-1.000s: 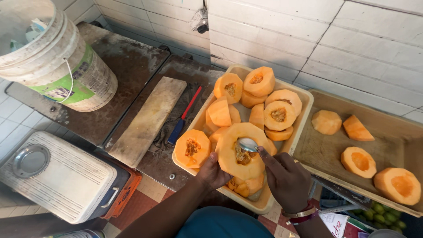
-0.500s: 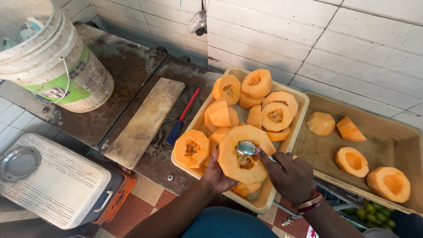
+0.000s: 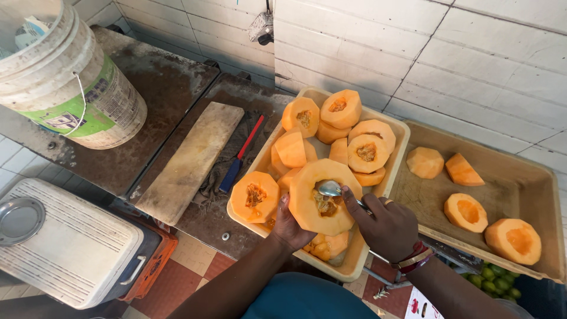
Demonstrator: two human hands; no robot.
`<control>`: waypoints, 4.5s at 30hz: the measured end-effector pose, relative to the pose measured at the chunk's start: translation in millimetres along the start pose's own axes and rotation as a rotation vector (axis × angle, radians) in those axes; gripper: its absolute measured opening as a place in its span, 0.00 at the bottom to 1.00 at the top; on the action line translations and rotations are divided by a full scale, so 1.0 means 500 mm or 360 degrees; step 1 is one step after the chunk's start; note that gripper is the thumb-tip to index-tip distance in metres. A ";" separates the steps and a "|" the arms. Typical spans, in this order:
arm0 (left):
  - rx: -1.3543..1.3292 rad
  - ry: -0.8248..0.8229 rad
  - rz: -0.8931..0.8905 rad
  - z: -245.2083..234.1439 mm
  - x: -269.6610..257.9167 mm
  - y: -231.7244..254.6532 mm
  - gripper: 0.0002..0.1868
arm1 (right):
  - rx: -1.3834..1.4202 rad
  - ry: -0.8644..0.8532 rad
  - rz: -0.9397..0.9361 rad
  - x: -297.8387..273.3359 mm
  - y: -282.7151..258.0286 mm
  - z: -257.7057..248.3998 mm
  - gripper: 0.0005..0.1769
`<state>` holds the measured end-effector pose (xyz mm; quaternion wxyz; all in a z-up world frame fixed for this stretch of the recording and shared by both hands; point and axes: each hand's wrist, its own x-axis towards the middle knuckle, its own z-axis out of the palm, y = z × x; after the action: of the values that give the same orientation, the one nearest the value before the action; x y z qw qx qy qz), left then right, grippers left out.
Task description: The person scoops seeds out of halved papayas and scrapes the inside flesh using a spoon, placing the cleaned fruit into a tray.
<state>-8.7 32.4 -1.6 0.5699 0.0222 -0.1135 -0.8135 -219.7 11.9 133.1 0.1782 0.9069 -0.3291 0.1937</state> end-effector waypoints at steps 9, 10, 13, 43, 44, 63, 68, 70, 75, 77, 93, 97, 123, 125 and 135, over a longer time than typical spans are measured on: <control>0.0146 -0.0037 0.0111 0.013 0.003 0.018 0.56 | -0.0054 -0.0166 0.0082 0.015 -0.010 0.010 0.38; 0.0171 -0.0051 0.0159 0.016 0.001 0.019 0.56 | -0.0052 -0.0198 0.0110 0.015 -0.015 0.012 0.38; 0.0199 -0.0048 0.0251 0.025 0.002 0.015 0.56 | -0.0029 -0.0197 0.0160 0.017 -0.025 0.019 0.34; -0.0249 0.0402 0.0182 -0.066 0.015 -0.041 0.49 | 0.0853 -0.0726 0.1034 0.004 -0.085 0.029 0.10; -0.0296 0.0247 0.0180 -0.066 0.004 -0.047 0.51 | 0.0704 -0.0852 0.0992 0.011 -0.087 0.019 0.10; 0.0244 0.0061 0.0235 0.044 -0.034 -0.019 0.52 | 0.0168 -0.1177 0.0048 0.026 -0.106 -0.023 0.06; 0.0211 0.0008 0.0240 0.047 -0.029 -0.011 0.53 | 0.0292 -0.1220 0.0137 0.047 -0.100 -0.035 0.05; 0.0233 -0.0007 0.0244 0.052 -0.026 -0.007 0.54 | 0.0364 -0.1194 0.0099 0.059 -0.104 -0.043 0.05; 0.0445 -0.0059 0.0306 0.065 -0.022 0.003 0.59 | 0.0437 -0.1289 0.0344 0.094 -0.114 -0.074 0.07; 0.0482 -0.0053 0.0321 0.067 -0.025 0.016 0.62 | 0.0576 -0.1294 0.0442 0.105 -0.107 -0.085 0.08; 0.0662 -0.0169 0.0268 0.099 -0.020 0.077 0.65 | 0.2735 -0.1252 0.2079 0.107 -0.021 -0.078 0.17; 0.0686 -0.0242 0.0325 0.124 -0.016 0.077 0.64 | 0.3170 -0.1024 0.2329 0.101 0.004 -0.082 0.13; 0.0488 -0.0037 0.0269 0.104 -0.036 0.060 0.56 | -0.0080 0.0131 -0.0158 0.088 -0.020 -0.052 0.30; 0.0442 -0.0072 0.0262 0.124 -0.032 0.058 0.57 | -0.0134 0.0074 -0.0134 0.087 -0.007 -0.049 0.32; 0.0773 0.0002 0.0524 0.172 -0.014 0.072 0.65 | 0.0319 -0.0147 0.0376 0.079 -0.035 -0.010 0.28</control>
<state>12.7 40.8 89.1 0.6723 0.1398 -0.3067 -0.6591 -181.2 5.9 152.6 0.0475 0.8830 -0.4204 0.2032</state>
